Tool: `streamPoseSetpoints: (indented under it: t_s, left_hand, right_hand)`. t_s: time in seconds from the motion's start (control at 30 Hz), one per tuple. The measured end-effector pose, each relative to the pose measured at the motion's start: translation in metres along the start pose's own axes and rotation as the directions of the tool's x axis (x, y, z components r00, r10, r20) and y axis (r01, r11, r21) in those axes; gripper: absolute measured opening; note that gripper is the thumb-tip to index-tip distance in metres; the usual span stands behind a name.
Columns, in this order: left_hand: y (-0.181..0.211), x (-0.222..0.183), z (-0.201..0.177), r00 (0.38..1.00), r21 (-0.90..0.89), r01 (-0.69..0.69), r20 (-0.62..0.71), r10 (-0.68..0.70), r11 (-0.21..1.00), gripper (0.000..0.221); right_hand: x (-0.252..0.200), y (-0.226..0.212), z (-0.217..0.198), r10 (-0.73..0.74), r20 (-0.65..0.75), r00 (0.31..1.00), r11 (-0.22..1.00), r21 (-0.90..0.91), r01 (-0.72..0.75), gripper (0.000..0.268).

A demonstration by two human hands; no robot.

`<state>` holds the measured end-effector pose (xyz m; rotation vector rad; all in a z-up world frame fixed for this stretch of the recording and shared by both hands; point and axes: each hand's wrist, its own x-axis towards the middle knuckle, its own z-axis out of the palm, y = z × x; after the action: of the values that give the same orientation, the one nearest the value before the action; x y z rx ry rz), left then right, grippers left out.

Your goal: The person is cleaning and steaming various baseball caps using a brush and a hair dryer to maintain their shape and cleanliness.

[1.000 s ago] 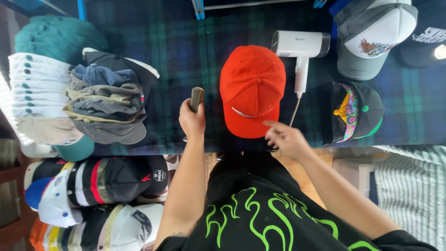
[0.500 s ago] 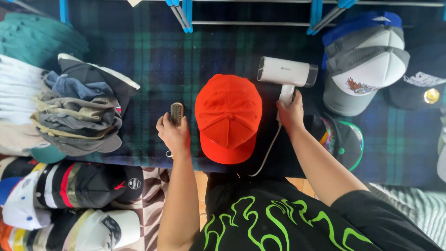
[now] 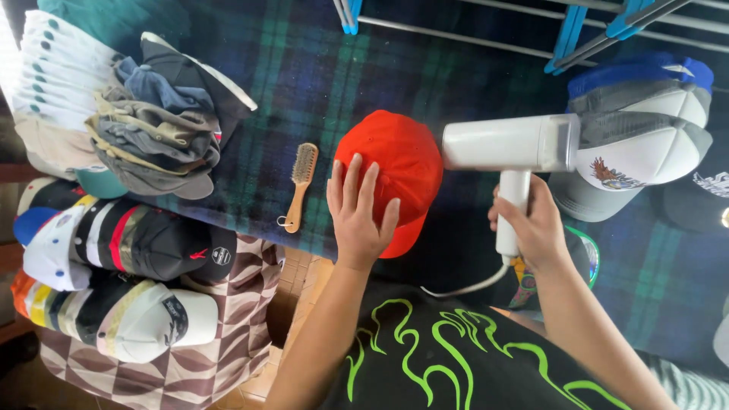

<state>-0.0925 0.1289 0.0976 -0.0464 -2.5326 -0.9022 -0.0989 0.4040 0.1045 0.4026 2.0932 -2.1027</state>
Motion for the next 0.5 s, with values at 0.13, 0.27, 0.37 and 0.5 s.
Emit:
streamPoseSetpoints:
  t_s: [0.13,0.27,0.37,0.5]
  left_hand:
    - [0.001,-0.002,0.002,1.0,0.021,0.013,0.006,-0.013,1.0,0.06]
    - [-0.005,-0.005,0.006,1.0,0.043,-0.027,0.004,0.027,0.999,0.063]
    - [-0.007,-0.006,0.009,0.999,0.043,-0.036,-0.003,0.036,0.998,0.064]
    - [-0.011,-0.008,0.01,0.998,0.036,-0.066,-0.016,0.066,0.997,0.065]
  right_hand:
    - [-0.024,-0.017,-0.01,-0.058,0.051,0.997,0.99,-0.128,0.064,0.056]
    - [-0.038,-0.028,-0.004,-0.14,0.137,0.981,0.951,-0.256,0.172,0.059]
    - [-0.036,-0.056,0.008,-0.285,0.225,0.932,0.822,-0.443,0.358,0.058]
    - [-0.015,-0.103,0.037,-0.472,0.361,0.804,0.508,-0.635,0.583,0.049]
